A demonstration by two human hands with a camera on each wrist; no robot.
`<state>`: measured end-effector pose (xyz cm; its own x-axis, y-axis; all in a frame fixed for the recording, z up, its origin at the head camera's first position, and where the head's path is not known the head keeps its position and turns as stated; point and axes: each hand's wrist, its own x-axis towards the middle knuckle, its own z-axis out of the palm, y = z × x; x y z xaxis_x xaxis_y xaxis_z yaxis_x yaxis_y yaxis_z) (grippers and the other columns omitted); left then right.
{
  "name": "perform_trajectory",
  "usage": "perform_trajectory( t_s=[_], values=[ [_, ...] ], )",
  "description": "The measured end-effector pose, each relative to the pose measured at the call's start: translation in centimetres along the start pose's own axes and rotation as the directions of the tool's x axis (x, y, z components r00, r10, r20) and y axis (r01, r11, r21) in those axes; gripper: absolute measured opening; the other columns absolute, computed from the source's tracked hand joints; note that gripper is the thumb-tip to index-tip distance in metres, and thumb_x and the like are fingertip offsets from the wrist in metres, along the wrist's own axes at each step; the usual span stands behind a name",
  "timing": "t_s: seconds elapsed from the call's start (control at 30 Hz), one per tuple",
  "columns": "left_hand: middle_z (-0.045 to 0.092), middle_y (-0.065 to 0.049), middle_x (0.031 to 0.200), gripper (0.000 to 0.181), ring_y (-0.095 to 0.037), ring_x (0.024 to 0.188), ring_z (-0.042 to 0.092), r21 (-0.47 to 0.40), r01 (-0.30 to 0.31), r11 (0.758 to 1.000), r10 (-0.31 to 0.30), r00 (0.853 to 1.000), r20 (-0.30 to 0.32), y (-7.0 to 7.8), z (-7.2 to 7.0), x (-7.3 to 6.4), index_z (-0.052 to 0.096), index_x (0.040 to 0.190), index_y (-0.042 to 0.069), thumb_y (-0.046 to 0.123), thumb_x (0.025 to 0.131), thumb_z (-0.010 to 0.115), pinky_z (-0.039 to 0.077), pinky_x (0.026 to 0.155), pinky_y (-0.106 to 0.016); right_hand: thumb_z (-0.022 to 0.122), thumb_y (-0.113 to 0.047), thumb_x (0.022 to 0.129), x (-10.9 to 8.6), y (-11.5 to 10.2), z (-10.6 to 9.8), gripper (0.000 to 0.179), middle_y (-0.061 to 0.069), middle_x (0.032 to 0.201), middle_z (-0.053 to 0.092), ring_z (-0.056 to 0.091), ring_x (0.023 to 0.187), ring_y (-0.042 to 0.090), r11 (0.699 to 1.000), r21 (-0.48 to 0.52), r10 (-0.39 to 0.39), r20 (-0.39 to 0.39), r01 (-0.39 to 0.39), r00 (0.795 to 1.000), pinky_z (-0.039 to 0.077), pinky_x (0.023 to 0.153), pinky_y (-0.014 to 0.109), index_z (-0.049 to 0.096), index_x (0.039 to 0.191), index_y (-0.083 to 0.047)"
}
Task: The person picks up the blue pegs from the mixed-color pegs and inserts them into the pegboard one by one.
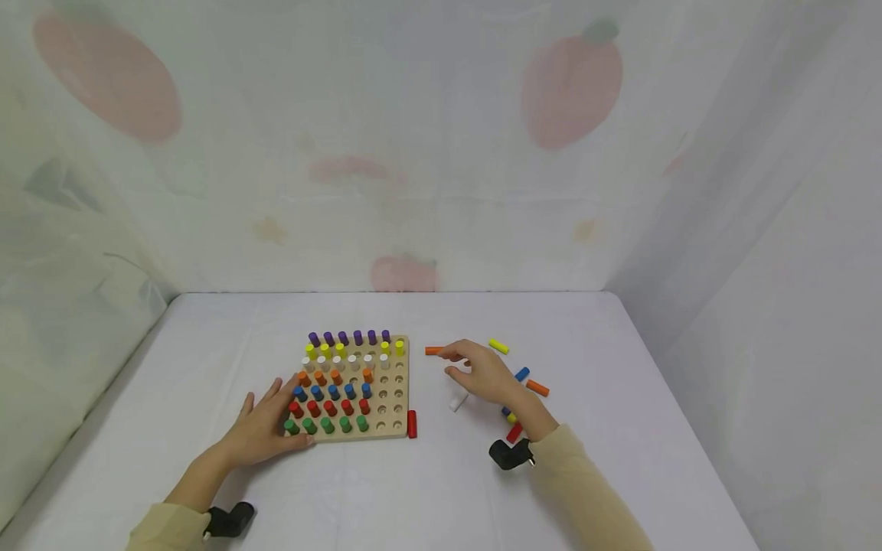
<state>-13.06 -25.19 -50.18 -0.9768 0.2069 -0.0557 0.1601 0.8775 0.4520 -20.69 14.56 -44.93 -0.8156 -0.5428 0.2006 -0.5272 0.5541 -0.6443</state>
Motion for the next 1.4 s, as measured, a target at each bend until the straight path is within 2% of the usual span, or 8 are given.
perform_trajectory(
  t_s=[0.1,0.43,0.83,1.13,1.4],
  values=[
    [0.028,-0.015,0.149,0.115,-0.041,0.138,0.014,0.002,-0.002,1.0,0.002,1.0,-0.002,-0.1,0.0,0.0,0.019,0.148,0.01,0.066,0.062,0.071,-0.001,0.103,-0.069,0.064,-0.013,0.086,-0.5,0.3,-0.5,0.03,-0.001,0.113,0.063,0.059,0.102,0.016,1.0,-0.014,-0.008,0.006,0.008,1.0,0.053,0.082,0.032,0.059,0.116,-0.011],
    [0.028,-0.016,0.149,0.116,-0.041,0.138,0.014,-0.004,0.0,1.0,0.0,1.0,-0.004,-0.1,0.1,0.0,0.018,0.148,0.01,0.066,0.061,0.071,-0.001,0.103,-0.069,0.064,-0.011,0.086,-2.5,1.4,-1.6,0.031,0.011,0.113,0.063,0.06,0.1,0.027,1.0,0.011,-0.006,0.03,0.005,1.0,0.052,0.082,0.042,0.058,0.116,-0.007],
    [0.029,-0.016,0.149,0.115,-0.041,0.138,0.014,-0.005,0.005,1.0,-0.005,1.0,-0.004,0.0,0.1,0.0,0.018,0.148,0.01,0.065,0.062,0.072,-0.002,0.103,-0.068,0.066,-0.015,0.085,-4.8,3.1,-1.8,0.034,0.007,0.114,0.063,0.058,0.104,0.022,0.994,-0.005,0.105,0.046,-0.105,0.993,0.05,0.087,0.041,0.058,0.118,-0.009],
    [0.028,-0.015,0.149,0.114,-0.041,0.138,0.014,-0.007,0.007,1.0,-0.007,1.0,-0.006,0.1,0.1,0.0,0.019,0.148,0.01,0.064,0.062,0.072,-0.001,0.103,-0.068,0.068,-0.014,0.083,-6.6,4.5,-2.3,0.032,0.003,0.108,0.062,0.058,0.098,0.021,0.989,-0.079,0.126,-0.006,-0.127,0.992,0.05,0.086,0.041,0.06,0.113,-0.01],
    [0.028,-0.016,0.149,0.115,-0.041,0.138,0.014,-0.003,0.014,1.0,-0.014,1.0,-0.005,0.1,0.1,0.0,0.019,0.148,0.01,0.066,0.061,0.071,-0.002,0.104,-0.068,0.07,-0.014,0.081,-7.7,5.4,-2.5,0.033,0.002,0.105,0.06,0.057,0.097,0.018,0.983,-0.09,0.159,0.017,-0.157,0.987,0.049,0.087,0.039,0.06,0.113,-0.01]
  ],
)
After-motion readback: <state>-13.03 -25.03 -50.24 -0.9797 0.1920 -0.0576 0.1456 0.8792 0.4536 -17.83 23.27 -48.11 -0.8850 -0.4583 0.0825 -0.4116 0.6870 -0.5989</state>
